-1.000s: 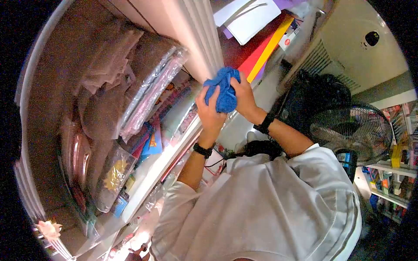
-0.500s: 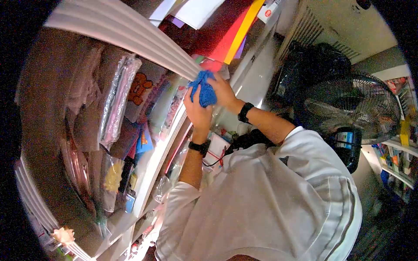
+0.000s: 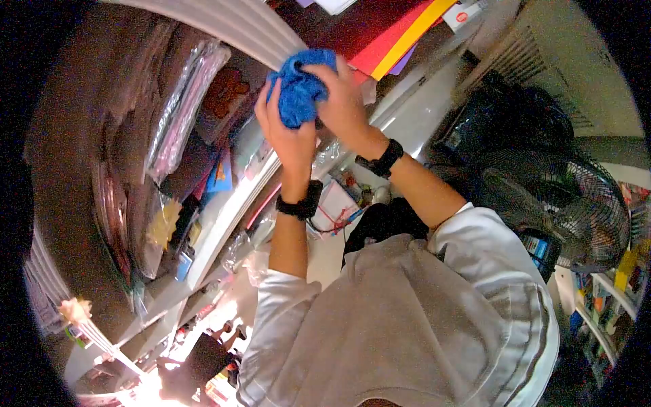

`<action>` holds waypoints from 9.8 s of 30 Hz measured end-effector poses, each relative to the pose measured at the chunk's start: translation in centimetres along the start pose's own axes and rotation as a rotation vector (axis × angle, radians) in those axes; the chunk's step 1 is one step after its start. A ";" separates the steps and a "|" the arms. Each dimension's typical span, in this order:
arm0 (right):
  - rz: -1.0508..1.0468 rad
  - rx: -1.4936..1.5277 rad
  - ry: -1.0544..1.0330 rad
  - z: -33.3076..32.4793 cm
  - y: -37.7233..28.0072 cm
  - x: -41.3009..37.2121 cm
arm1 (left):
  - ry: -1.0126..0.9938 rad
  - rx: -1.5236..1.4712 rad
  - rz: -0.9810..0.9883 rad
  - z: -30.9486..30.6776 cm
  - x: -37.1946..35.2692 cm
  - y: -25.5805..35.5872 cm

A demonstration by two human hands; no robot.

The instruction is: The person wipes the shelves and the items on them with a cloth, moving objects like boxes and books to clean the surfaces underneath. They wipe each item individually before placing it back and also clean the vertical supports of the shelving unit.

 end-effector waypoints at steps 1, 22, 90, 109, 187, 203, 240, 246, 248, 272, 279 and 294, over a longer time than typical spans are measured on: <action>-0.004 0.022 0.011 0.2 -0.2 0.6 | 0.036 -0.021 0.022 -0.2 0.6 0.2; 0.096 -0.046 -0.566 16.6 -7.0 -14.9 | -0.260 0.232 -0.178 -18.8 -16.2 -9.4; 0.333 -0.174 0.008 15.1 26.2 -20.8 | -0.143 -0.357 -0.551 22.5 -20.4 -34.6; 0.290 0.489 0.341 9.9 32.0 -19.1 | -0.289 0.461 0.386 21.3 -12.4 -18.2; 0.510 0.397 -0.481 12.1 41.1 -16.3 | -0.826 1.316 0.445 31.2 -6.1 -22.0; 0.401 0.295 -0.271 13.0 45.2 -22.1 | -1.069 1.284 0.295 31.3 -9.0 -18.1; 0.739 0.169 0.128 13.9 34.2 -34.0 | -0.564 0.005 -0.084 18.7 -24.9 -23.9; 0.988 0.147 -0.072 15.3 24.2 -50.1 | -0.831 -0.194 -0.209 8.8 -38.7 -25.3; 0.990 0.035 -0.212 16.1 19.6 -52.3 | -0.895 -0.213 -0.192 4.0 -41.1 -25.3; -0.069 -0.004 -0.404 31.9 -20.6 -28.8 | 0.092 0.176 -0.008 -35.1 -31.3 -18.3; -0.367 -0.393 -0.598 43.0 -21.3 -29.2 | 0.006 0.593 -0.226 -40.8 -31.4 -24.0; -0.500 -0.490 -0.669 48.4 -23.7 -29.4 | -0.241 0.866 -0.537 -43.4 -33.0 -23.8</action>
Point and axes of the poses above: each hand's wrist, its own x-axis towards the middle knuckle, its own z-axis out of the palm, y = z × x, the point moved 4 cm from there along x, towards the middle knuckle, and after that the axes turned 9 degrees about -y, right-handed, at the moved point
